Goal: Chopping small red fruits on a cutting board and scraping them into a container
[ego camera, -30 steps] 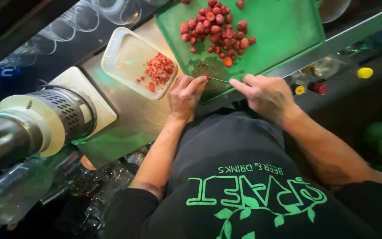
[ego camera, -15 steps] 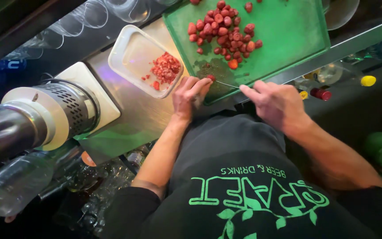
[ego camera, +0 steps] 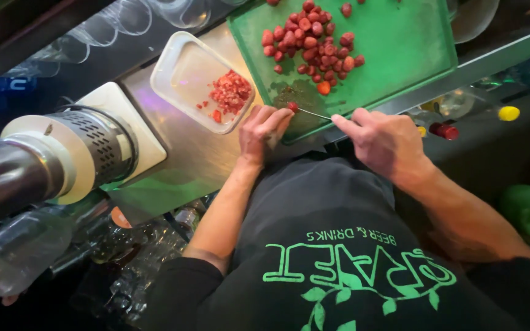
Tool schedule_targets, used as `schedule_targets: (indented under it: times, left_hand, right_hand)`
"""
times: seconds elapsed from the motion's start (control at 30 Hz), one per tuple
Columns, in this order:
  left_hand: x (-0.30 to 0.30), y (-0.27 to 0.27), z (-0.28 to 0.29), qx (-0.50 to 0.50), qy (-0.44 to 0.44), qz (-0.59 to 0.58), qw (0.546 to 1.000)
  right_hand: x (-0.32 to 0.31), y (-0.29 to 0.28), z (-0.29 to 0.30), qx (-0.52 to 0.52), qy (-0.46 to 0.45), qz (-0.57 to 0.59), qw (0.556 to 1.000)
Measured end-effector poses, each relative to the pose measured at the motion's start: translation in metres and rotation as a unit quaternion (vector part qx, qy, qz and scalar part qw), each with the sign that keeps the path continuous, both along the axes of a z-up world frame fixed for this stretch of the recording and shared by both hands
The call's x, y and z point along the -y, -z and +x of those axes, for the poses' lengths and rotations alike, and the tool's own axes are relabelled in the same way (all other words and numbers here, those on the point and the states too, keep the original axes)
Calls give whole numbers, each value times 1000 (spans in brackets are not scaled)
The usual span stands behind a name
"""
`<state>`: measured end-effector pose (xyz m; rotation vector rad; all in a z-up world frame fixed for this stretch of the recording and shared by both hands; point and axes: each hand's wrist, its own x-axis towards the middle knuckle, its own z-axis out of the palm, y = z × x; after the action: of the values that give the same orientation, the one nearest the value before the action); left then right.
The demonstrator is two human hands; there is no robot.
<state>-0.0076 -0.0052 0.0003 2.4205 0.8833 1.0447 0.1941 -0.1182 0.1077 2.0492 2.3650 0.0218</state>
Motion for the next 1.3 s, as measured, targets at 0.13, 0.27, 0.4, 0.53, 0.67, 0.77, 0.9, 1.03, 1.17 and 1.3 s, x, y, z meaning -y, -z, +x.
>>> schedule_targets:
  times: [0.13, 0.27, 0.4, 0.53, 0.67, 0.77, 0.9, 1.03, 1.17, 1.3]
  left_hand:
    - [-2, -6, 1, 9, 11, -5, 1000]
    - [2, -3, -1, -7, -1, 9, 1000]
    - [2, 4, 0, -26, -24, 18, 999]
    - [-2, 6, 1, -10, -43, -21, 999]
    - [-7, 9, 3, -55, -35, 12, 998]
    - [-7, 9, 7, -70, -40, 29, 996]
    - [1, 10, 17, -103, -77, 22, 991]
    - [5, 15, 21, -116, -94, 27, 988]
    - [4, 10, 20, -98, -84, 27, 991]
    - [3, 10, 21, -81, -72, 42, 993]
  right_hand:
    - [-7, 17, -8, -4, -10, 24, 1000]
    - [-6, 22, -10, -45, 6, 16, 999]
    - [4, 7, 5, -1, 12, -5, 1000]
    - [15, -7, 10, -6, 47, -14, 999]
    - [29, 9, 14, -28, 100, 0, 995]
    - [32, 27, 8, -114, 114, -4, 987]
    - [35, 45, -6, -200, 152, -12, 968]
    - [36, 53, -22, -205, 143, 25, 968]
    - [37, 66, -27, -113, 119, 73, 984]
    - [35, 71, -27, -74, 92, 102, 988]
